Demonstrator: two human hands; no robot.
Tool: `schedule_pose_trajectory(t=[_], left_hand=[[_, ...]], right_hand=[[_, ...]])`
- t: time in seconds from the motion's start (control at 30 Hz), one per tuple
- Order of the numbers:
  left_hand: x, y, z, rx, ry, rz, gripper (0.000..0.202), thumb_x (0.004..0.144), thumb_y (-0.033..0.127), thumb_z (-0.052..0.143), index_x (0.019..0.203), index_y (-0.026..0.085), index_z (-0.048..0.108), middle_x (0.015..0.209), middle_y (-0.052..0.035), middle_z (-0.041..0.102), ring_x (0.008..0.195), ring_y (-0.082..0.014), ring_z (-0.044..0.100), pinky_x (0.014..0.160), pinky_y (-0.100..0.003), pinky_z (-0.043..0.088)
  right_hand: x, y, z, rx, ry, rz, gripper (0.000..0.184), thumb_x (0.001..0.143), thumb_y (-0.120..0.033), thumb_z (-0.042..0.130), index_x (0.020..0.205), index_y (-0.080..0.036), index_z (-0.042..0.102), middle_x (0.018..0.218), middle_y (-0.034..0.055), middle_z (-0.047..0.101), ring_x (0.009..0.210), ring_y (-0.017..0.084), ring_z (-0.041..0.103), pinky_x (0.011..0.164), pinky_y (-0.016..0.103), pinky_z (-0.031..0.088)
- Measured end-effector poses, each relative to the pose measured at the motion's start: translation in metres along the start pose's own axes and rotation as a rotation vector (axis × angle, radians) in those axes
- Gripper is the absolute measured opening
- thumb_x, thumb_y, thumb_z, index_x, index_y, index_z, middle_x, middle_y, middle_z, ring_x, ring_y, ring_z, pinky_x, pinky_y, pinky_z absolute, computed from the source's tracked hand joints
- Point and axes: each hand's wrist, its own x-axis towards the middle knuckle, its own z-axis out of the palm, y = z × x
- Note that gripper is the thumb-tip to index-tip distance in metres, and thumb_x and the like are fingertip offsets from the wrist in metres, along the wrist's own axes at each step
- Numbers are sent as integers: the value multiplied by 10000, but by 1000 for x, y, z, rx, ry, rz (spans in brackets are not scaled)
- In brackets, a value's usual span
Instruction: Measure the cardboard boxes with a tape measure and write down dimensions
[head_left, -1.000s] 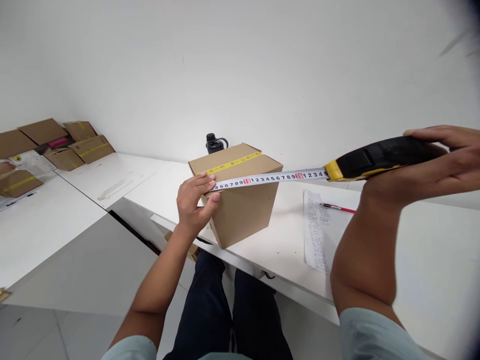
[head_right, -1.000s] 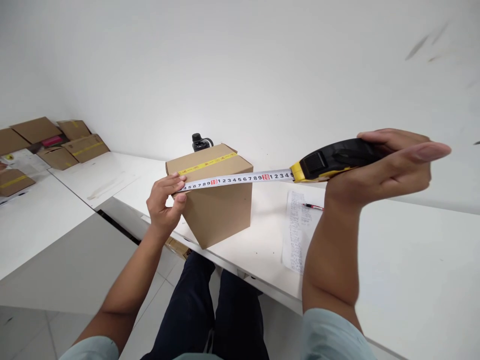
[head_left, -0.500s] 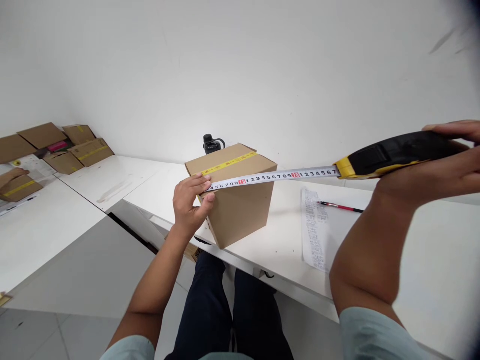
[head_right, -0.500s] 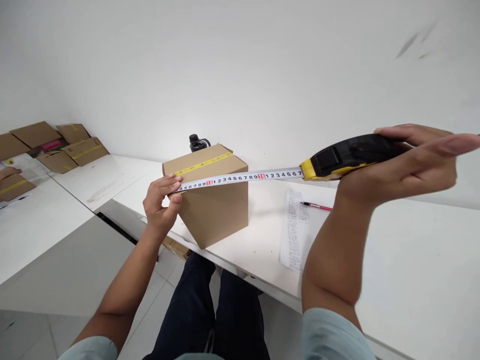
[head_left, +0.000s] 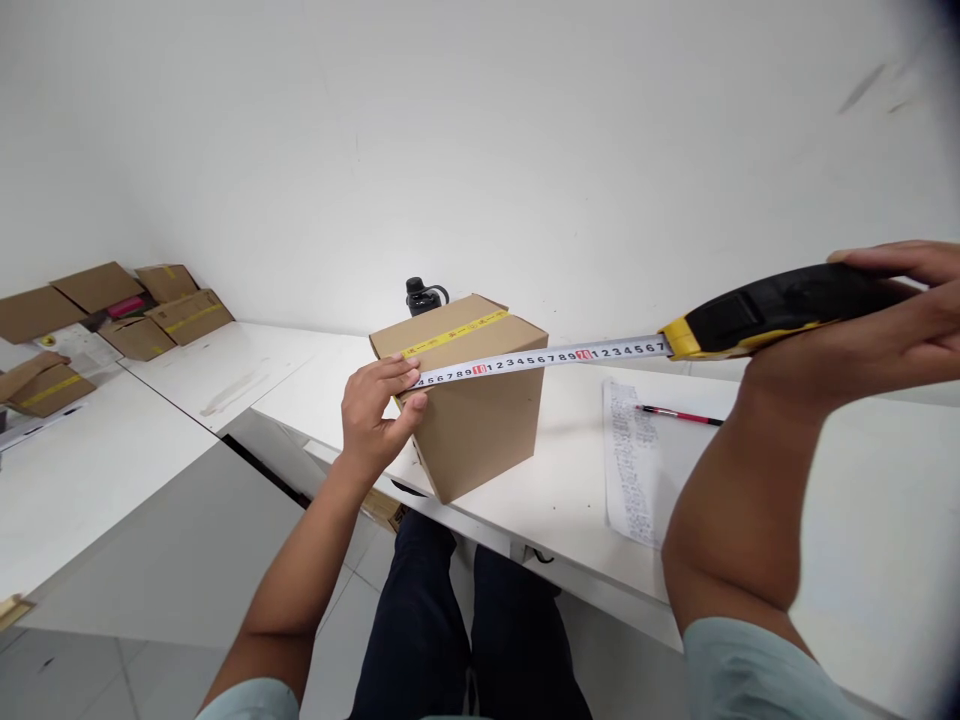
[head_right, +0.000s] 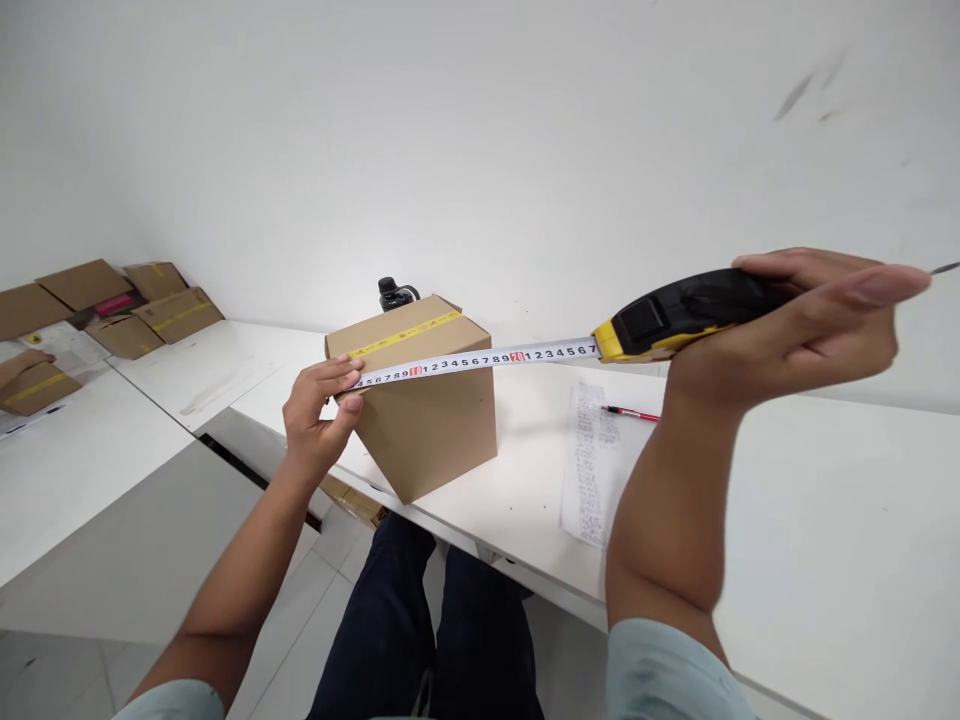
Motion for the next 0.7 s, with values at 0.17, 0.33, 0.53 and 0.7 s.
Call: schedule_pose_trajectory(t=[0.17, 0.33, 0.53, 0.7], left_hand=[[8, 6, -10, 112, -87, -5, 112, 1022, 349, 662, 1045, 248, 706, 1145, -67, 838, 1128, -253, 788, 996, -451, 563], [19, 15, -17, 284, -114, 55, 85, 984, 334, 725, 1021, 262, 700, 1075, -32, 847, 997, -237, 797, 1139, -491, 425], [29, 16, -19, 382, -74, 211, 65, 993, 247, 735, 1027, 297, 711, 1034, 17, 854, 929, -212, 781, 1181, -477, 366], [37, 18, -27, 392, -72, 286, 112, 978, 218, 762, 1047, 286, 707, 1035, 21, 856, 904, -197, 773, 1191, -456, 372]], right_hand=[[-5, 6, 2, 158, 67, -173, 856, 1032, -768, 111, 630, -200, 609, 626, 40, 562, 694, 160, 665, 785, 484, 557], [-4, 11, 5, 208, 93, -164, 847, 1048, -762, 171, 645, -182, 639, 611, 31, 562, 652, 146, 636, 799, 488, 568], [-1, 9, 1, 258, 103, -173, 812, 1064, -729, 246, 668, -165, 675, 619, 31, 578, 653, 139, 635, 767, 459, 550], [0, 4, 0, 249, 148, -177, 815, 1073, -722, 206, 648, -192, 656, 608, 10, 558, 668, 130, 644, 757, 441, 538]])
